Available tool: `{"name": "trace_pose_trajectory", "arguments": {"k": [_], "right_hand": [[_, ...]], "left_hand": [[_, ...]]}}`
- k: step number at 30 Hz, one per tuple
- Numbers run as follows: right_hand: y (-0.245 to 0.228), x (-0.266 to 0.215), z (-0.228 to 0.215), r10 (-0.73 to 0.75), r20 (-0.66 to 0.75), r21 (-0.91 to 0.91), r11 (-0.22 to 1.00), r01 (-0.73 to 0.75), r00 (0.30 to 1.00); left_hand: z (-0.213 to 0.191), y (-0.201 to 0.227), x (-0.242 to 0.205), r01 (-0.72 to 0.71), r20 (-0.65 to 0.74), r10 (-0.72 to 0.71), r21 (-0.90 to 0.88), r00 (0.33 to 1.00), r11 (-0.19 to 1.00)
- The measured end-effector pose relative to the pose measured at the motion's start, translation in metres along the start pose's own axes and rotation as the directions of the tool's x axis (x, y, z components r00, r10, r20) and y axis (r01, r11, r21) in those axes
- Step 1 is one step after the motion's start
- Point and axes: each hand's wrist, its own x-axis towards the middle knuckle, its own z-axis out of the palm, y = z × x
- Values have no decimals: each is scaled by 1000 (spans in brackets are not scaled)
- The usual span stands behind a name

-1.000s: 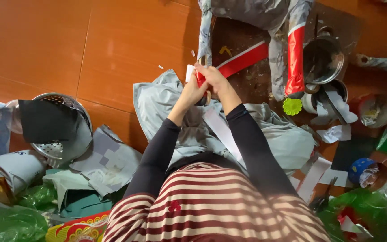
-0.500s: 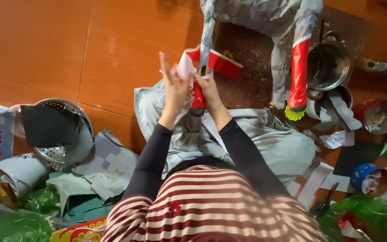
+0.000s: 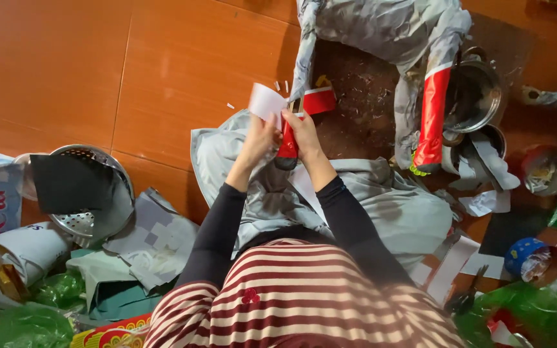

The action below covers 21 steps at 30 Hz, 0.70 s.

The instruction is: Assembling and wrapping a paper-mâché giraffe model with colored paper strips.

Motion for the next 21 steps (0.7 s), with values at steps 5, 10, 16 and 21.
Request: {"name": "trace_pose_trajectory", "arguments": {"k": [5, 10, 16, 21], "right_hand": [[-41, -35, 47, -24, -108, -225, 974, -1, 994], [-15, -36, 8, -361, -72, -416, 858, 301, 930], [27, 11, -66, -462, -153, -321, 859, 398, 874], [19, 17, -68, -103, -255, 129, 982, 139, 961]], "left_hand": [[-18, 41, 59, 49, -614, 248, 425, 749, 904], [48, 81, 83, -269, -190, 464, 604, 865, 750], [44, 33, 50, -174, -197, 273, 409, 942, 896], [43, -1, 29, 225, -382, -104, 285, 918, 932]]}}
